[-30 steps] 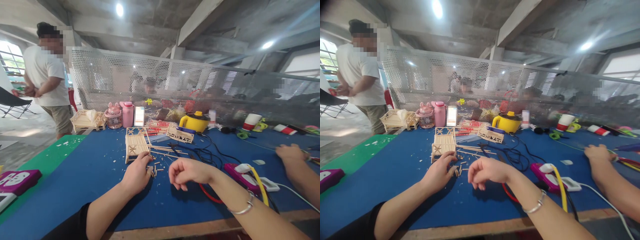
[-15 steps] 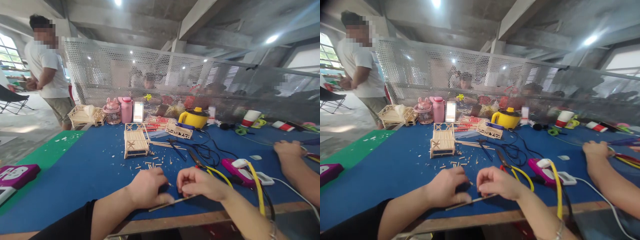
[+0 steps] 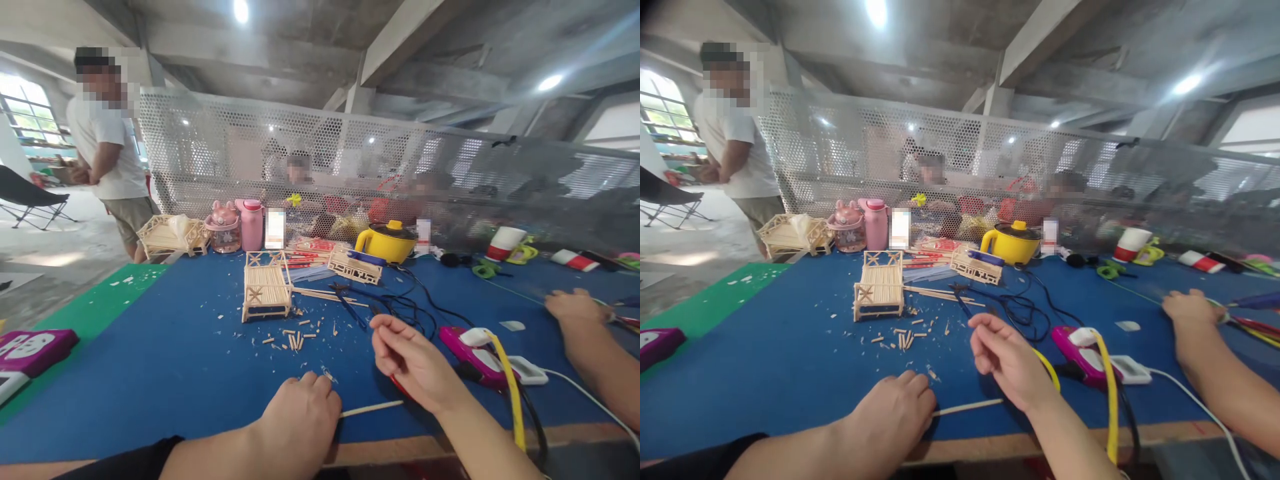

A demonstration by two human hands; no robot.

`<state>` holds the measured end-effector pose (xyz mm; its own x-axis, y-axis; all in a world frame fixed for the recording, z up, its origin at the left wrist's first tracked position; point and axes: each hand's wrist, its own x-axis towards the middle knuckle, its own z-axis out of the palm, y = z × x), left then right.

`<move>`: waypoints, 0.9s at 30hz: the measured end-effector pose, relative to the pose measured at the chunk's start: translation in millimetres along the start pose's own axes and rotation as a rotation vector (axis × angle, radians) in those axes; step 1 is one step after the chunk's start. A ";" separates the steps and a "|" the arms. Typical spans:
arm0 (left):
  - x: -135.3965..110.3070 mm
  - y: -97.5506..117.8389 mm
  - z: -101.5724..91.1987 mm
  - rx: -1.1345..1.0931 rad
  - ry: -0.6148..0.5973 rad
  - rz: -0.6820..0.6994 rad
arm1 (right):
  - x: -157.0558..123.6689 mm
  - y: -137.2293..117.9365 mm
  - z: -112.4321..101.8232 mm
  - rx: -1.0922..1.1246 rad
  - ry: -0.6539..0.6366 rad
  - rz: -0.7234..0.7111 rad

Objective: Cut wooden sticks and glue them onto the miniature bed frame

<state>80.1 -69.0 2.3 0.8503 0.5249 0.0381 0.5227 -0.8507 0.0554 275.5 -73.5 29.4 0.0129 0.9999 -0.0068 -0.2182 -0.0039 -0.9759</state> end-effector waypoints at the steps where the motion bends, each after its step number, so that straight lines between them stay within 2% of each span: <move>1: -2.7 3.0 2.2 0.003 0.002 -0.030 | -1.3 -6.9 -0.8 0.008 0.013 -0.030; 5: -14.1 9.4 4.8 0.031 0.021 -0.104 | -9.9 -22.2 -0.8 -0.050 0.062 -0.126; 8: -10.6 6.1 -6.0 0.043 0.071 -0.181 | -10.6 -29.6 4.1 -0.110 0.133 -0.219; 12: 25.2 -6.8 -34.5 0.043 0.160 -0.160 | 4.8 -57.7 18.4 -0.242 0.092 -0.326; 15: 56.6 -17.1 -51.0 0.057 0.149 -0.241 | 19.4 -80.0 25.0 -0.402 0.070 -0.405; 17: 68.2 -23.4 -54.9 0.060 0.145 -0.300 | 25.5 -85.4 23.3 -0.474 0.080 -0.424; 23: 81.3 -43.9 -42.2 0.042 0.083 -0.343 | 31.3 -67.9 9.5 -0.369 0.079 -0.330; 27: 105.2 -60.8 -26.4 0.031 0.046 -0.401 | 35.1 -60.3 9.7 -0.310 0.065 -0.273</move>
<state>136.2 38.7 29.3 0.5752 0.8155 0.0638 0.8147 -0.5781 0.0453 279.6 -38.0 90.2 0.0932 0.9620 0.2568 0.1056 0.2469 -0.9633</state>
